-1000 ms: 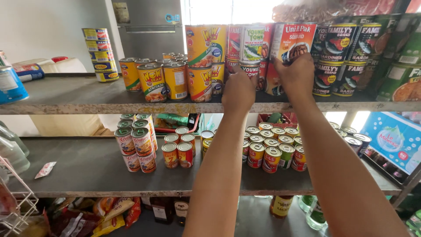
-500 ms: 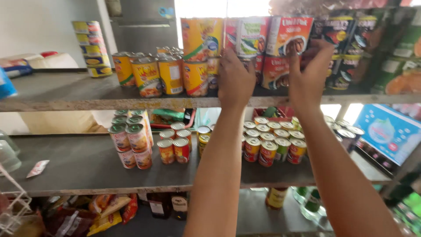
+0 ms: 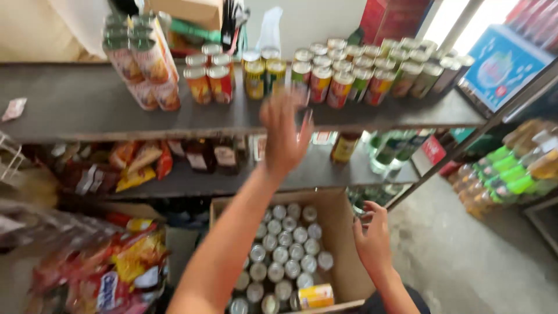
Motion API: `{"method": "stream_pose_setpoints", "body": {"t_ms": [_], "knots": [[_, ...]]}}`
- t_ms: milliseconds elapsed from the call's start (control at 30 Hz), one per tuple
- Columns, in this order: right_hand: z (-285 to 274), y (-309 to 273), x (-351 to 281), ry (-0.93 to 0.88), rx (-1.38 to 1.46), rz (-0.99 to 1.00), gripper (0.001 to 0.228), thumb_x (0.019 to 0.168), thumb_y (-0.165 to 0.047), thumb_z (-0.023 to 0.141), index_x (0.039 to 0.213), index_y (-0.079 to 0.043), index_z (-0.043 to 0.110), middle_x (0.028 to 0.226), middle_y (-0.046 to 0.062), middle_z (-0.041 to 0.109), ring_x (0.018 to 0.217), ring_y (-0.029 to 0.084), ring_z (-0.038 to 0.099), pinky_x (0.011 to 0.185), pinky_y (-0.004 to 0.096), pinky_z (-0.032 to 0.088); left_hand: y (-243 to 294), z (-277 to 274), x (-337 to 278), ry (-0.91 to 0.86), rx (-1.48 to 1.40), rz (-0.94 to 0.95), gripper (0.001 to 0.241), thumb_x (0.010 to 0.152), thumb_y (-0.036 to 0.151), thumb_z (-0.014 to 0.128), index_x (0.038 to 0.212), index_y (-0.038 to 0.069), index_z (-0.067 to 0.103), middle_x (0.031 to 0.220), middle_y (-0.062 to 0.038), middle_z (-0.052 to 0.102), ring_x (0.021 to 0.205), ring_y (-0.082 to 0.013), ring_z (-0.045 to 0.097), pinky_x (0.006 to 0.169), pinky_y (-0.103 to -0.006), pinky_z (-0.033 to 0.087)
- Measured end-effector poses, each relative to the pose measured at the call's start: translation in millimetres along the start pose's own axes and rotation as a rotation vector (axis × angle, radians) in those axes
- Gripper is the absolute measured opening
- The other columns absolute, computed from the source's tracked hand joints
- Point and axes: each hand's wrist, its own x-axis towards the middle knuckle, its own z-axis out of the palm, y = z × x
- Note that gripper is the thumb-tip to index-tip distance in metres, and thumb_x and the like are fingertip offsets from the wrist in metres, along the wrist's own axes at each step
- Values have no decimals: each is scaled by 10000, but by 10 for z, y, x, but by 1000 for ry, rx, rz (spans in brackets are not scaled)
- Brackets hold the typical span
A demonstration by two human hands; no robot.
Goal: Taking canned goods from a cardboard box on the floor and arranging them on grocery store shelves.
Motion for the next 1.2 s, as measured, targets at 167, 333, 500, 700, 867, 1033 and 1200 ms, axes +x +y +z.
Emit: {"method": "stream_pose_setpoints", "body": {"t_ms": [167,333,500,700,867,1033,1200], "knots": [[376,1043,-471,-71,-53,14,497,867,-1,661,1336,-8,494,1192,174,566,924,263,618,805,353,552,465,-573,-2184,-235,3,-510,437,851,68,646,1276,84,547,1305,-162,558,1273,-387,498,1116,-534,333],[852,1500,-770,-221,-64,236,502,866,-64,682,1335,-34,504,1204,175,579,958,291,656,863,392,546,613,-745,-3596,-384,141,-848,430,824,67,637,1249,92,575,1246,-158,582,1231,-390,532,1085,-516,395],[1322,2027,-1243,-392,-287,39,528,833,-123,744,1313,-46,538,1229,255,576,1116,445,569,964,501,485,823,-828,-4162,-906,108,-1066,524,830,166,701,1321,104,532,1286,-178,552,1214,-427,520,1017,-566,431],[1249,1694,-1536,-829,-670,106,624,793,-543,806,1261,-190,591,1267,142,585,1156,409,556,935,598,460,1021,-924,-4452,-1304,63,-1071,660,787,140,739,1398,156,489,1384,-166,472,1246,-435,490,1016,-597,436],[1107,1476,-1548,-952,-737,102,738,696,-588,843,1292,-235,588,1291,99,561,1214,388,498,928,620,449,1086,-963,-4640,-1325,85,-985,662,757,126,766,1370,171,523,1413,-166,436,1270,-426,475,1040,-588,434],[1094,1601,-1524,-919,-603,79,698,686,-563,855,1268,-244,637,1255,123,589,1115,408,543,971,501,511,1126,-960,-4493,-1310,104,-1002,684,737,121,785,1368,171,523,1425,-166,419,1286,-417,449,1032,-584,427],[1065,1418,-1498,-750,-523,98,679,704,-566,859,1206,-171,627,1203,111,647,1069,407,549,885,493,515,1131,-874,-4417,-1254,24,-984,764,742,119,789,1438,161,476,1414,-171,450,1300,-412,449,1064,-529,427]]}}
